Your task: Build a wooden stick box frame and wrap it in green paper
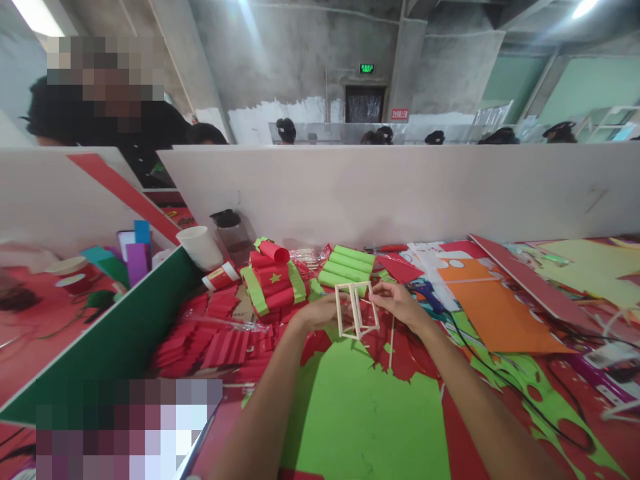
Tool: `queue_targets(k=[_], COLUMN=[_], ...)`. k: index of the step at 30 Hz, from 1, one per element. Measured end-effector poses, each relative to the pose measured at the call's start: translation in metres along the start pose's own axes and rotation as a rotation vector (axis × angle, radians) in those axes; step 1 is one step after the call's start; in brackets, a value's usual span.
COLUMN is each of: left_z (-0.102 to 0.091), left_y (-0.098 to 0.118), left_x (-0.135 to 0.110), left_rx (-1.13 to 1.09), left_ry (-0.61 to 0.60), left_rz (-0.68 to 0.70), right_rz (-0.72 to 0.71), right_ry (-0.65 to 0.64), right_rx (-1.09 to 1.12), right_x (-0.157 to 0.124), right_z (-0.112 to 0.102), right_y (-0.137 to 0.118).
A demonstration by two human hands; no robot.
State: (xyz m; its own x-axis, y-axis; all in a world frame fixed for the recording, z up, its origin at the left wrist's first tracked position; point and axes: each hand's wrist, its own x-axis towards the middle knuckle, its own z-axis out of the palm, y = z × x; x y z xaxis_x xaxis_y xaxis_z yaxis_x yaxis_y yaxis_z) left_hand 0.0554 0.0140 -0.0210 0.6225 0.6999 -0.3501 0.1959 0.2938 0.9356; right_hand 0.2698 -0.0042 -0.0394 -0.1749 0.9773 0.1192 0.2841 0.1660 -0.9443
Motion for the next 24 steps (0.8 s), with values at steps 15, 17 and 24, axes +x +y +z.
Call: queue_targets(k=[15, 17, 24], left_z=[-0.01, -0.009, -0.012], left_y=[0.008, 0.011, 0.014], left_x=[-0.014, -0.015, -0.017], left_rx=[0.08, 0.134, 0.221], left_ry=[0.141, 0.158, 0.178], left_rz=[-0.183, -0.197, -0.186], right_rz=[0.136, 0.12, 0.111], right_ry=[-0.069, -0.085, -0.119], right_rx=[0.006, -0.003, 0.015], right_x=[0.001, 0.001, 0.0], right_z=[0.0, -0.001, 0.0], right_y=[0.021, 0.022, 0.021])
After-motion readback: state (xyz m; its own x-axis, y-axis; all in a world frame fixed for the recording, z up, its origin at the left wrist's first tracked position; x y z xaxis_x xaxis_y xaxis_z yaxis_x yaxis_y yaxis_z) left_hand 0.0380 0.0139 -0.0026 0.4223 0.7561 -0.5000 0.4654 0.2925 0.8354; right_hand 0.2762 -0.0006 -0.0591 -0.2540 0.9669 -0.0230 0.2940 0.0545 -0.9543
